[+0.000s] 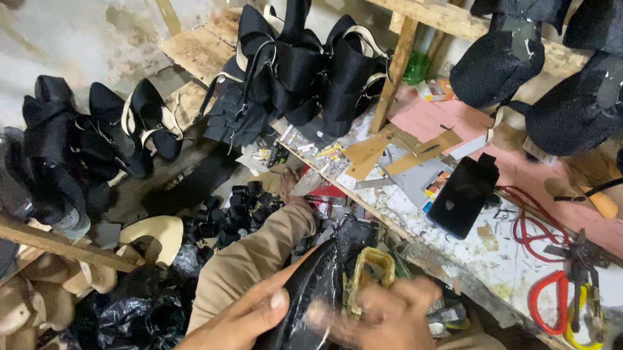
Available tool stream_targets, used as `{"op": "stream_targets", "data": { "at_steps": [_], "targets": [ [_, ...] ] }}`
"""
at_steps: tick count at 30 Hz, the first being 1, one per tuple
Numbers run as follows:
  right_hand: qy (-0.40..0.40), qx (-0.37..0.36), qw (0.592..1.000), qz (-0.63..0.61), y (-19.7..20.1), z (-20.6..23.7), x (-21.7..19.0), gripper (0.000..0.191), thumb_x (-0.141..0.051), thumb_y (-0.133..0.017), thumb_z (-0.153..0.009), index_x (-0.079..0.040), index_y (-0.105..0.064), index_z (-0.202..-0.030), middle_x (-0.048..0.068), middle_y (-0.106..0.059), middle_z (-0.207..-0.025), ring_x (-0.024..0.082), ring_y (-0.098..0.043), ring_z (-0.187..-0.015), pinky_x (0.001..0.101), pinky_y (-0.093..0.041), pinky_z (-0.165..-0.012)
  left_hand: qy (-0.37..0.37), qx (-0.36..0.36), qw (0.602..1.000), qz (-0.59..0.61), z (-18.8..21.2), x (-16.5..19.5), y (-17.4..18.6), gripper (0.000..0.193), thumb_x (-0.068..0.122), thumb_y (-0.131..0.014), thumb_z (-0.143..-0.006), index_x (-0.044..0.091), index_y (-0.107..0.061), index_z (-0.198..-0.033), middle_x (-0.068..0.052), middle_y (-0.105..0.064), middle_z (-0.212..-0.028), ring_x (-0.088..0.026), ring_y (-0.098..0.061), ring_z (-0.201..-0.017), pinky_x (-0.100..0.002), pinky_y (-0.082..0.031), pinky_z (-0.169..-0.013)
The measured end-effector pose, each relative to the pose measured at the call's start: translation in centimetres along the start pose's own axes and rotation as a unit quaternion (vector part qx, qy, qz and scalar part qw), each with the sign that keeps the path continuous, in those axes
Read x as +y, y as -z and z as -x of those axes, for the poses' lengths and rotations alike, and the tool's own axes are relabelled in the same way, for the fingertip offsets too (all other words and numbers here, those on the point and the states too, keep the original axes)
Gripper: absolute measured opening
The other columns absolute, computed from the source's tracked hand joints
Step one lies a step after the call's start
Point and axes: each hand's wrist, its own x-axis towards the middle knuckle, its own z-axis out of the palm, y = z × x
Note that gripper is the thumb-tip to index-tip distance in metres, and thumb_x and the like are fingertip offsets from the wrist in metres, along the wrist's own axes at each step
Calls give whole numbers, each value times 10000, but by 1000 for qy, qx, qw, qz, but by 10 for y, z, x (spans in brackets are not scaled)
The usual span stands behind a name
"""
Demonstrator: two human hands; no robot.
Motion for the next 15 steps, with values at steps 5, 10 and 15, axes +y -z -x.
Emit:
{"op": "stream_targets", "data": {
  "at_steps": [5,10,15],
  "targets": [
    [-29,-38,996,-77,-2,1,-10,530,-204,-640,-873,-442,-671,-1346,-63,-522,-1026,193,-407,-989,499,-254,-971,32,14,999,5,-8,-24,13,810,553,-462,-1012,33,-308,-1613,-132,-512,-1541,-195,-505,-1366,-326,-402,-1134],
    [-63,-49,996,-46,-3,-2,-11,674,-74,-501,-889,-477,-622,-1415,-4,-537,-1097,247,-387,-998,469,-276,-954,125,83,985,81,-8,-46,23,675,500,-452,-1025,3,-495,-1479,-59,-667,-1237,-115,-634,-1061,-273,-522,-929],
    [-57,-41,997,-41,-9,2,-17,545,-220,-577,-896,-427,-603,-1400,45,-546,-1113,287,-404,-984,513,-280,-927,189,149,962,132,-11,-56,30,652,582,-477,-993,28,-626,-1302,-56,-697,-999,-114,-672,-795,-270,-569,-689]
  ]
}}
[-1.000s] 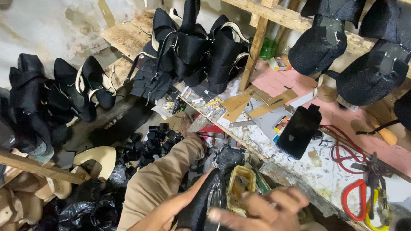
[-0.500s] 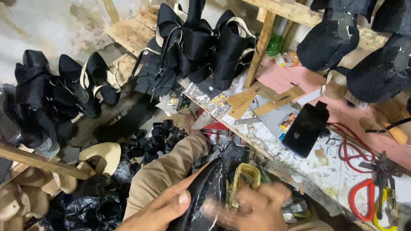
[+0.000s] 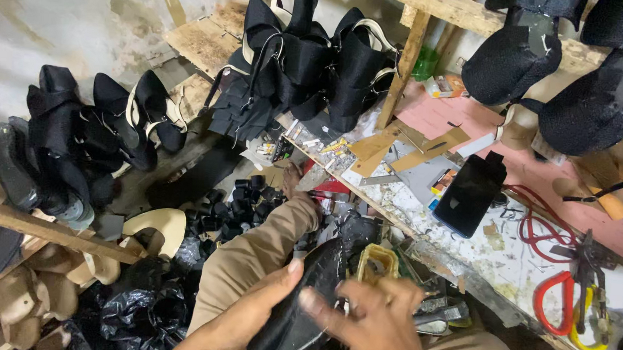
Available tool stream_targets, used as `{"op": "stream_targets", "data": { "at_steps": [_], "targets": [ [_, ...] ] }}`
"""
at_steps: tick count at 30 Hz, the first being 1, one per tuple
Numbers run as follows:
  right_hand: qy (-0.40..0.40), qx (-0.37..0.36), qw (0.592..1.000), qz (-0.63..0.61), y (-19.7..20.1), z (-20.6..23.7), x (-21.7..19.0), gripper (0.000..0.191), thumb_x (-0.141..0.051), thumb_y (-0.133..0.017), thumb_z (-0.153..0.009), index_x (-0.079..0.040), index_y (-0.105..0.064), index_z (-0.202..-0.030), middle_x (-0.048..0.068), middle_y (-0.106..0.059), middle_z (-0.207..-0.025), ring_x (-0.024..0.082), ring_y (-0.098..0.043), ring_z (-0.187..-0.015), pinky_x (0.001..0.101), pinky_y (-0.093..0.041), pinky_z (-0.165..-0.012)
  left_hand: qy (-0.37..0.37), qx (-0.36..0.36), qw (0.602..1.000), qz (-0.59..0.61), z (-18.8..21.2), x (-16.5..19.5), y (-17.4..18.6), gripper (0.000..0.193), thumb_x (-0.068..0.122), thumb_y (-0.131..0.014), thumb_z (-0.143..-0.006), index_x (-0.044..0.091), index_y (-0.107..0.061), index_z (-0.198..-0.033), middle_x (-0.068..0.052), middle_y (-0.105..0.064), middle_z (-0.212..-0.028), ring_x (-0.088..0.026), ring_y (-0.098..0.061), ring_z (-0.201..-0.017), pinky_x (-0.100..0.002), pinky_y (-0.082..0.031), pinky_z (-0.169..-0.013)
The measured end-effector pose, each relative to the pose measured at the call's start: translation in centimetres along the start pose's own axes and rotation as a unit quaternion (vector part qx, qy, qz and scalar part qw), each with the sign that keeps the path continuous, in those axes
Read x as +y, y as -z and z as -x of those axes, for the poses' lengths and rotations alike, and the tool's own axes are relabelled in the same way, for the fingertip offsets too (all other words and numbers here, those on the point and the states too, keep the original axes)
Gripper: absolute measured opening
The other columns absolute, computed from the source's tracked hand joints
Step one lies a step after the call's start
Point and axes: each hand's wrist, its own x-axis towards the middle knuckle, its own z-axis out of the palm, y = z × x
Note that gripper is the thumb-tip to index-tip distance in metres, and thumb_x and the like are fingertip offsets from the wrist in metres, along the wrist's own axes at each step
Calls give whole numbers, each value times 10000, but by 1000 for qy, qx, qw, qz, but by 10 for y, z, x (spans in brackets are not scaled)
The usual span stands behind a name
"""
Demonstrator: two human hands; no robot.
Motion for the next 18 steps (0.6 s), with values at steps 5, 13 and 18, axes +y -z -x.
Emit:
{"op": "stream_targets", "data": {
  "at_steps": [5,13,18],
  "targets": [
    [-70,-17,997,19,-8,9,15,511,-222,-534,-951,-383,-633,-1426,6,-547,-1180,260,-436,-1038,472,-313,-938,30,61,995,73,-12,0,15,684,644,-494,-977,6,-703,-1111,-128,-705,-836,-223,-672,-618,-330,-564,-532],
    [-311,-445,820,181,-46,36,62,484,-623,-527,-997,-225,-756,-1152,-29,-464,-1485,232,-420,-1242,460,-334,-967,25,68,970,231,-15,-24,29,645,549,-484,-942,-32,-664,-1157,-215,-744,-938,-327,-756,-806,-434,-633,-740],
    [-300,-305,893,142,-60,47,63,620,-606,-527,-895,-252,-694,-1376,-20,-550,-1302,269,-459,-1121,511,-346,-888,28,45,988,147,-13,-23,31,671,586,-494,-962,-17,-689,-1181,-229,-760,-935,-285,-751,-743,-347,-608,-651]
  ]
}}
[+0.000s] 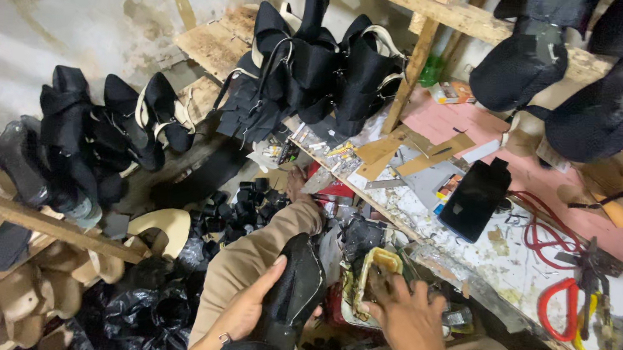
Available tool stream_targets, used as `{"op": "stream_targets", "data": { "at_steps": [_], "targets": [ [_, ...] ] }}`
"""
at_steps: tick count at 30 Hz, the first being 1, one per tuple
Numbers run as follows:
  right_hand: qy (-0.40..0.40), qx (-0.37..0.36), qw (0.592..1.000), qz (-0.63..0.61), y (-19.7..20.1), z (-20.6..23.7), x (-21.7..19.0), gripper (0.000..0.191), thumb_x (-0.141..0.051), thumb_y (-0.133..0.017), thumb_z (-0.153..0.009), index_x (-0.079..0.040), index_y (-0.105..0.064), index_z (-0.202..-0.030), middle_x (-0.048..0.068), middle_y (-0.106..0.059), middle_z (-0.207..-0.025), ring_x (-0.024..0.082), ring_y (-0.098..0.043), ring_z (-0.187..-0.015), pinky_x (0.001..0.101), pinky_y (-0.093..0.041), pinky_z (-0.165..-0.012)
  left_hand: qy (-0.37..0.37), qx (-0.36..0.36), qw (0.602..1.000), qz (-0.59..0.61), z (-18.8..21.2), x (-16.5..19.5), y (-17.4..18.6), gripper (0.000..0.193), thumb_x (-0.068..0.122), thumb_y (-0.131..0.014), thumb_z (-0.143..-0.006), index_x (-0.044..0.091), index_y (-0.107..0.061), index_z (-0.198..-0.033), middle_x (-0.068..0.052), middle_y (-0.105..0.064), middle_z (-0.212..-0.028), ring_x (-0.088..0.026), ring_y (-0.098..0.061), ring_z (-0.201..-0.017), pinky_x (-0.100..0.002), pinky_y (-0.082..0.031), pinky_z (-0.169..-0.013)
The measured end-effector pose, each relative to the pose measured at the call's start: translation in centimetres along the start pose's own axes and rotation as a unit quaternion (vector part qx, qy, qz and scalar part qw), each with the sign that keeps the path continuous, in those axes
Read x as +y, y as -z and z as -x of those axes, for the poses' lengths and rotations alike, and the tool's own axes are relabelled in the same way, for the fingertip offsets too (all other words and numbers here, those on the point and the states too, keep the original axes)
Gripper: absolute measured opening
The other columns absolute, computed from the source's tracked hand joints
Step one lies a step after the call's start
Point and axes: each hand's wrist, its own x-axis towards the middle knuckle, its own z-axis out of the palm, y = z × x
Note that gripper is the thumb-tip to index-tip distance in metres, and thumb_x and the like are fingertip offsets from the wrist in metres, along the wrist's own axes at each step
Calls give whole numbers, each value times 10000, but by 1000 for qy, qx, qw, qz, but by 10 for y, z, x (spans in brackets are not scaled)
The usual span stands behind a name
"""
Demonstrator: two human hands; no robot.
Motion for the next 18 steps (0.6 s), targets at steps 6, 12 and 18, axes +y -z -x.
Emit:
{"op": "stream_targets", "data": {
  "at_steps": [6,12,18],
  "targets": [
    [14,-104,993,55,1,-11,-4,656,-666,-441,-966,-107,-775,-1043,-11,-491,-1380,242,-427,-1170,483,-331,-943,-33,11,999,4,6,-1,-22,601,530,-511,-938,-2,-671,-1168,-154,-749,-860,-261,-742,-672,-325,-573,-548],
    [23,-65,997,-22,-4,-14,-5,705,-625,-468,-944,-52,-682,-1294,84,-523,-1242,287,-431,-1031,520,-327,-852,-108,24,993,-42,27,11,-35,538,403,-555,-983,-54,-614,-1262,-152,-744,-941,-231,-730,-711,-309,-577,-608],
    [-49,-67,997,1,-15,-2,-1,604,-588,-408,-974,-124,-784,-1064,-117,-518,-1393,227,-422,-1232,519,-313,-1022,-193,-14,976,-103,31,16,-47,708,332,-570,-957,78,-355,-1581,-96,-615,-1410,-144,-628,-1156,-277,-509,-932]
  ]
}}
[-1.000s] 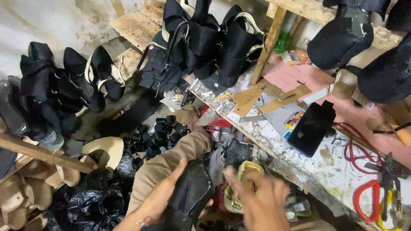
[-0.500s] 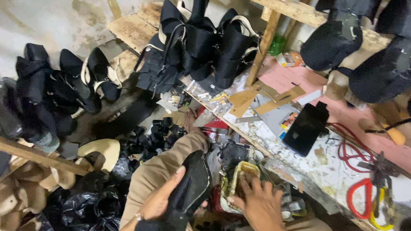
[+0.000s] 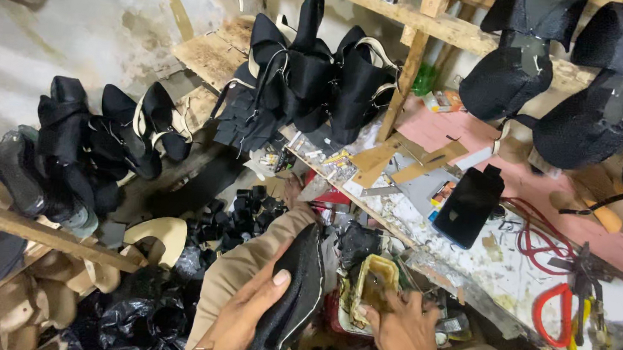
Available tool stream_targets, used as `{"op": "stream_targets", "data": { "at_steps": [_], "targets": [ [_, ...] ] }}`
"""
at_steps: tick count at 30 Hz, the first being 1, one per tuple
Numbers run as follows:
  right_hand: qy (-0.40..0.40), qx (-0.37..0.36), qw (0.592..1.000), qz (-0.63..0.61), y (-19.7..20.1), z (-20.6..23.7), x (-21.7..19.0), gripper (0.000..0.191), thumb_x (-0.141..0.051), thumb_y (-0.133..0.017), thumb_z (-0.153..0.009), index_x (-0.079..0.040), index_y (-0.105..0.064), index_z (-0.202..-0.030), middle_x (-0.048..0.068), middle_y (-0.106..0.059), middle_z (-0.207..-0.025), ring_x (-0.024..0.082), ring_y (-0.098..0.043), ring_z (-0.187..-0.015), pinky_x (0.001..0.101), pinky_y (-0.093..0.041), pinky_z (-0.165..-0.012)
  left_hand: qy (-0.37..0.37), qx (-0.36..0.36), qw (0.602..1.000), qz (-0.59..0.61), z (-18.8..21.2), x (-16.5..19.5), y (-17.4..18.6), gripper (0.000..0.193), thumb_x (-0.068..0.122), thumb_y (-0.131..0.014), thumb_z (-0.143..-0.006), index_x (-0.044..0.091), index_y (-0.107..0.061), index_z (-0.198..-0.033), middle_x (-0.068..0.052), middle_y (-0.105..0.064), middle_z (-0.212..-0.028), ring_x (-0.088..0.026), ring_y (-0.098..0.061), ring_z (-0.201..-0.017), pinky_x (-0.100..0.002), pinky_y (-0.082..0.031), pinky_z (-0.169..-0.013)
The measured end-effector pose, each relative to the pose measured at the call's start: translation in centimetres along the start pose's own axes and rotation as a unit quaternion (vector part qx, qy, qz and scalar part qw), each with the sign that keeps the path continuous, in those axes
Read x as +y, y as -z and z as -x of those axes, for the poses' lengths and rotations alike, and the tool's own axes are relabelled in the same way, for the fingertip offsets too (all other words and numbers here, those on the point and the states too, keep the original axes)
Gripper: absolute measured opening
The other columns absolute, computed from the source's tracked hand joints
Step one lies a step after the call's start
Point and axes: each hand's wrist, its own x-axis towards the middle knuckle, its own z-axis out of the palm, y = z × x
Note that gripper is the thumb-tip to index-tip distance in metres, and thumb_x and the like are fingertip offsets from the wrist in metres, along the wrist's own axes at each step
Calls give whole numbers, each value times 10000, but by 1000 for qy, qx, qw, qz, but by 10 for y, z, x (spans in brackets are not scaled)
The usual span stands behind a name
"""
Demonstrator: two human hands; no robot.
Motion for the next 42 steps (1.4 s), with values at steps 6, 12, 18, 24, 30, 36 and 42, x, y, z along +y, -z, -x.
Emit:
{"op": "stream_targets", "data": {
  "at_steps": [6,12,18,24,30,36,42],
  "targets": [
    [169,121,753,-624,23,20,-5,388,-303,-482,-1001,-107,-764,-1182,71,-537,-1311,243,-459,-1342,457,-361,-1148,-14,-7,994,-107,-3,-1,-6,722,323,-568,-967,98,-312,-1603,-37,-509,-1556,-98,-517,-1336,-242,-386,-1083],
    [259,129,821,-492,52,41,-31,625,31,-547,-886,-191,-605,-1468,82,-389,-1269,251,-402,-1257,320,-336,-1049,9,-48,998,-37,-1,-7,-22,721,278,-596,-964,90,-326,-1605,-75,-555,-1490,-122,-553,-1245,-271,-433,-1035],
    [260,325,809,-414,59,41,-46,498,16,-692,-892,-283,-745,-1285,54,-462,-1173,243,-421,-1138,336,-382,-968,40,-20,998,-49,4,1,-28,749,332,-600,-946,107,-308,-1599,-88,-582,-1475,-128,-577,-1246,-252,-438,-1035],
    [299,452,827,-149,67,62,-41,428,-407,-685,-821,-411,-705,-1248,-7,-468,-1070,256,-337,-1012,499,-246,-939,46,58,988,-132,1,12,-39,778,414,-579,-930,117,-304,-1594,-70,-538,-1520,-124,-569,-1290,-243,-437,-1042],
    [321,509,794,-81,68,63,-48,521,-195,-675,-818,-500,-705,-1239,-53,-499,-1059,252,-360,-1007,471,-311,-913,26,109,986,-125,2,20,-51,817,426,-571,-912,149,-285,-1625,-97,-559,-1516,-148,-578,-1291,-256,-434,-1050],
    [247,622,741,-47,67,67,-54,441,-322,-772,-804,-540,-706,-1182,-183,-539,-951,147,-376,-862,347,-335,-817,-45,165,971,-168,8,29,-60,817,418,-545,-924,172,-239,-1641,-93,-505,-1502,-158,-550,-1296,-258,-413,-1051],
    [252,660,706,-39,88,71,-71,292,-412,-833,-864,-493,-718,-1120,-180,-559,-966,152,-416,-879,343,-351,-785,-142,173,951,-214,12,30,-59,810,363,-535,-947,154,-178,-1643,-108,-465,-1563,-171,-474,-1366,-269,-346,-1094]
  ]
}}
